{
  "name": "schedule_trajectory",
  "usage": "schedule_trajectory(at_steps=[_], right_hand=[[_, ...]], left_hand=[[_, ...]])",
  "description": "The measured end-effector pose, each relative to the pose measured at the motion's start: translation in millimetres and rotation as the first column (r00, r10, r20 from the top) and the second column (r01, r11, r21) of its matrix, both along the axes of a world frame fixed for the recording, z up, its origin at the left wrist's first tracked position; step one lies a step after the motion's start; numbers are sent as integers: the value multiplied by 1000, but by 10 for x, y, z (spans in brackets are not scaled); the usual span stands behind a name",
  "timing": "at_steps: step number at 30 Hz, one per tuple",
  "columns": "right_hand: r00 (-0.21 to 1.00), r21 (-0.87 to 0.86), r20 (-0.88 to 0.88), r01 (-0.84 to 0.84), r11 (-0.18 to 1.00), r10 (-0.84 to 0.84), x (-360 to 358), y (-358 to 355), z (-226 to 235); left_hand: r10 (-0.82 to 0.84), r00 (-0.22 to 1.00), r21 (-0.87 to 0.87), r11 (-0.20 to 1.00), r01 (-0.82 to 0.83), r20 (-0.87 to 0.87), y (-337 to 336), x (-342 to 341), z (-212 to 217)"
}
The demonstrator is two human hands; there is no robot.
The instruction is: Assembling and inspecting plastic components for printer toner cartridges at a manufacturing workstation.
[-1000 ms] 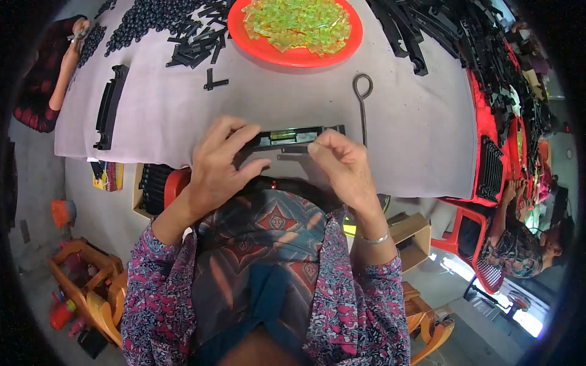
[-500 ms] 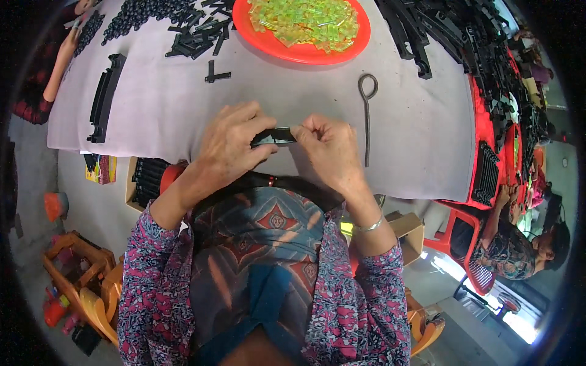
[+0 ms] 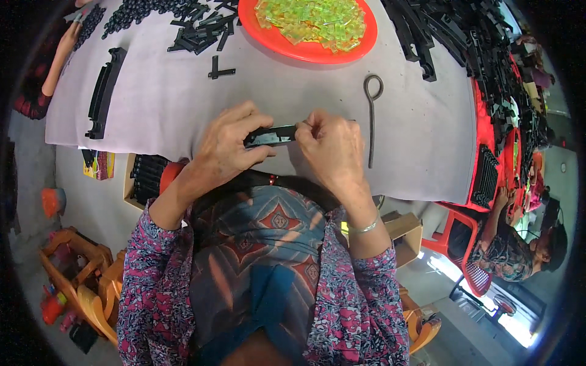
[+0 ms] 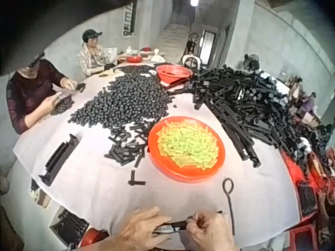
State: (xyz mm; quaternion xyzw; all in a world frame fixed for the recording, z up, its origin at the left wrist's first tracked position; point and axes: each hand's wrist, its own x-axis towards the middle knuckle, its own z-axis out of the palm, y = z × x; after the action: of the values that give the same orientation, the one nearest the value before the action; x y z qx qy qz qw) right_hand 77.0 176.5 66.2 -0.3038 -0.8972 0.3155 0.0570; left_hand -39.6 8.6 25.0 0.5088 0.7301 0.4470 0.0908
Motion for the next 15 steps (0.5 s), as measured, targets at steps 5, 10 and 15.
schedule_trajectory(at_steps=[5, 10, 15], right_hand=[[998, 30, 45, 43, 999, -44, -10, -30, 0], [996, 23, -6, 84, 996, -84, 4, -41, -48], [996, 41, -33, 85, 995, -84, 32, -20, -111]], left_hand=[[-17, 998, 32, 999, 15, 62, -23, 39, 24], [-75, 987, 41, 996, 82, -142, 9, 22, -7], [-90, 954, 4, 995, 95, -286, 21, 10, -19]])
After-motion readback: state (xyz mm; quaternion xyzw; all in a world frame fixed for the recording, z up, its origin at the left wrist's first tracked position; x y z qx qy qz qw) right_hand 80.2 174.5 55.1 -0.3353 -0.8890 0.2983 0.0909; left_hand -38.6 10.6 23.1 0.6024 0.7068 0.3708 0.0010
